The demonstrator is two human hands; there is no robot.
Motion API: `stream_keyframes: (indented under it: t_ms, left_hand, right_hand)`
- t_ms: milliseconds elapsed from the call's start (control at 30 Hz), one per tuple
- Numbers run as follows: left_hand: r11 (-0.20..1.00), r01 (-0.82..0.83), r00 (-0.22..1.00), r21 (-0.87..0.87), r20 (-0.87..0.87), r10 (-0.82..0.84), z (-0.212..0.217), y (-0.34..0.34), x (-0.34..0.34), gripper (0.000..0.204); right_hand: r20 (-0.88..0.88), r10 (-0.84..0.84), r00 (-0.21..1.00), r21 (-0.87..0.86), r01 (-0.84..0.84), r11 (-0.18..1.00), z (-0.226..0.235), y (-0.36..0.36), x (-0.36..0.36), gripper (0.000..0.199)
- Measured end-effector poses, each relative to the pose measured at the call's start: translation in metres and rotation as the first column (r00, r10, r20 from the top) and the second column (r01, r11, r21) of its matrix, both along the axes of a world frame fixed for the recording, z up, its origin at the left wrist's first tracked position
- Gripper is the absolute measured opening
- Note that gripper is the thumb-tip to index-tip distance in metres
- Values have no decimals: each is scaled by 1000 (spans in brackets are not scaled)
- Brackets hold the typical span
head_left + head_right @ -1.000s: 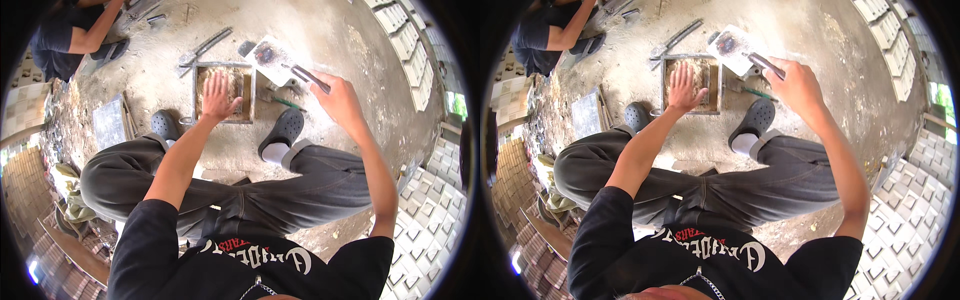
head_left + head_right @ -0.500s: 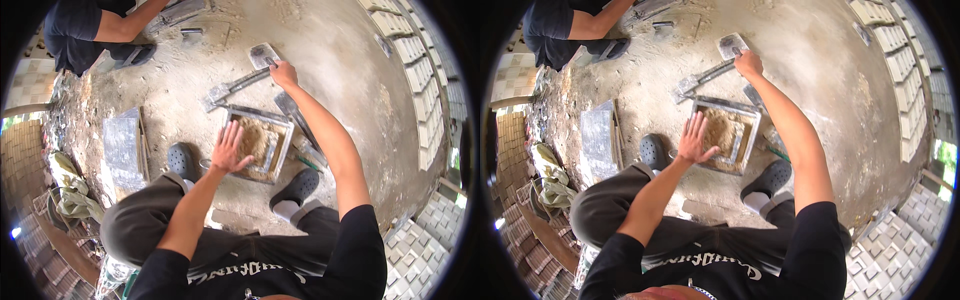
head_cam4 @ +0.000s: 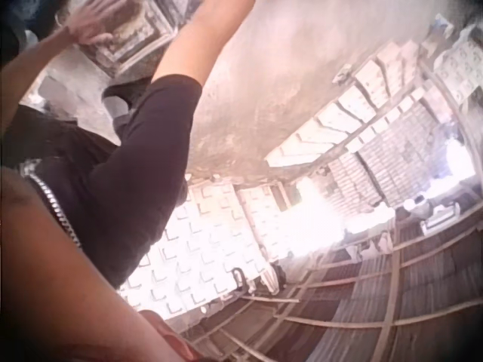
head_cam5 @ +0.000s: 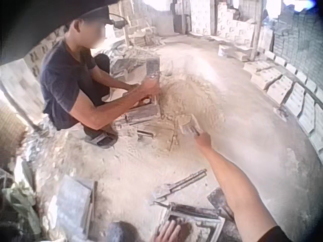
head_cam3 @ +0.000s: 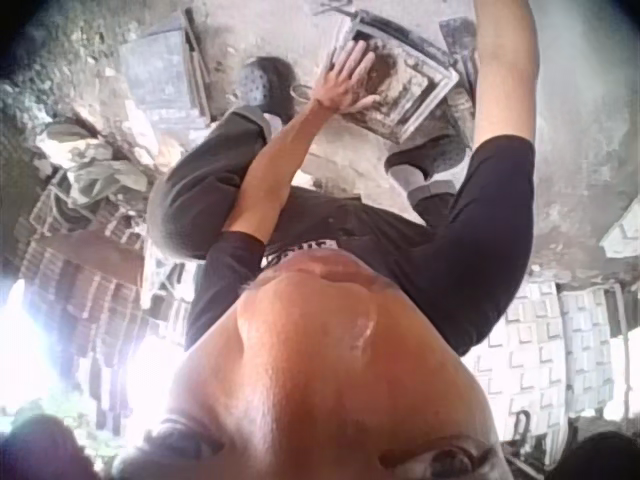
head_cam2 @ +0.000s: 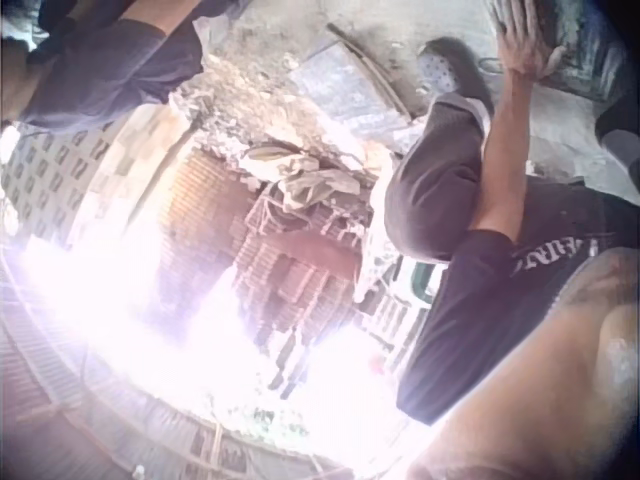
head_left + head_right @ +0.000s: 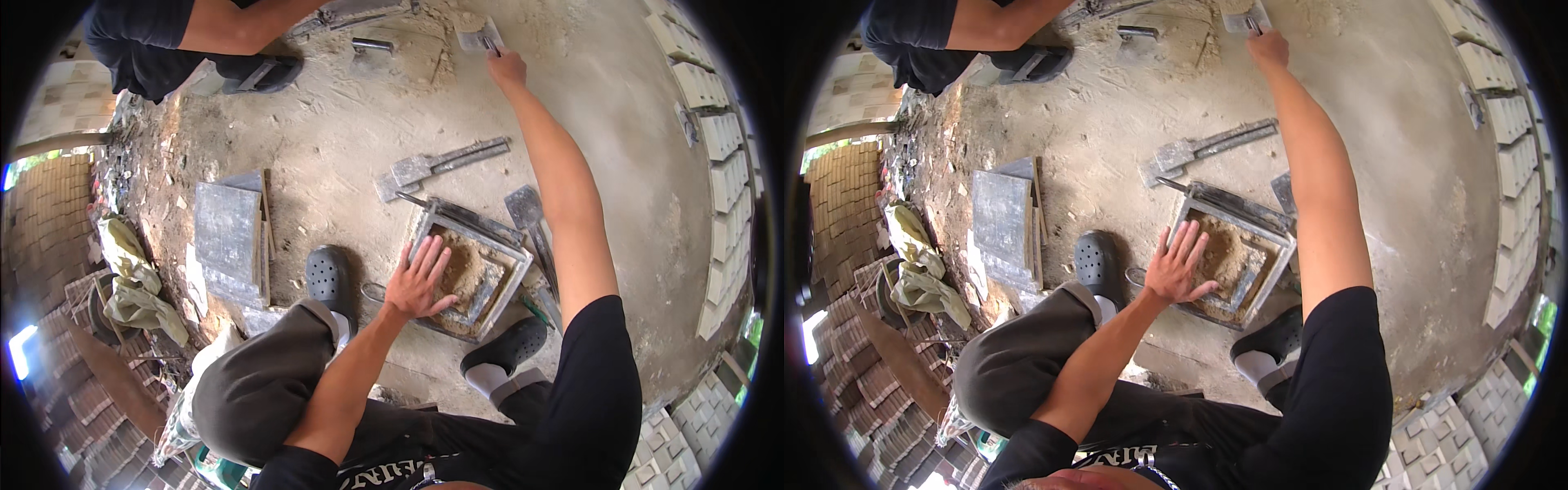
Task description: The person fills a metal mold with concrete mixture using a small trowel, levels and packs the mixture by hand and with a tool, and then uses a pipe-like tool to create a hollow core or finish the block.
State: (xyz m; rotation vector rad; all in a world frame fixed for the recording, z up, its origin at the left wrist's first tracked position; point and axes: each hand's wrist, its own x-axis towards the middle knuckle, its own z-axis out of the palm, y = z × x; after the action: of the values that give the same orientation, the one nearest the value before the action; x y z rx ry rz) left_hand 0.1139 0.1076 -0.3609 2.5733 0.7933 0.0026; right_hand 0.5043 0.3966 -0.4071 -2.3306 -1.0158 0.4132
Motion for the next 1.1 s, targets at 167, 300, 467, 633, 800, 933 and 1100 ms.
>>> stream_keyframes:
  t_ms: [167, 300, 467, 633, 800, 933, 1100]
  left_hand:
    - [1000, -4, 999, 8, 38, 4, -1, -2, -4, 101]
    - [997, 0, 998, 76, 58, -4, -3, -4, 0, 102]
    - [993, -2, 996, 114, 91, -8, 2, -7, -1, 98]
    - [982, 66, 985, 179, 147, -93, 0, -20, 8, 100]
    - [983, 115, 952, 142, 267, -150, 2, -42, 36, 106]
    - [988, 116, 953, 98, 269, -138, -3, -57, 51, 112]
    - [994, 86, 970, 75, 223, -100, -7, -74, 55, 114]
  right_hand:
    - [-53, 19, 998, 58, -16, 998, 55, -102, 0, 47]
    - [-21, 94, 995, 36, -93, 995, 118, -217, 8, 46]
    - [-44, 169, 985, 74, -166, 983, 211, -361, -19, 39]
    - [-86, 54, 995, -231, -72, 970, 289, -473, -85, 37]
    - [-119, -25, 993, -368, -21, 929, 302, -531, -135, 36]
    - [-69, -18, 997, -312, -4, 950, 293, -550, -165, 37]
    - [65, 34, 997, -169, -23, 985, 270, -551, -189, 36]
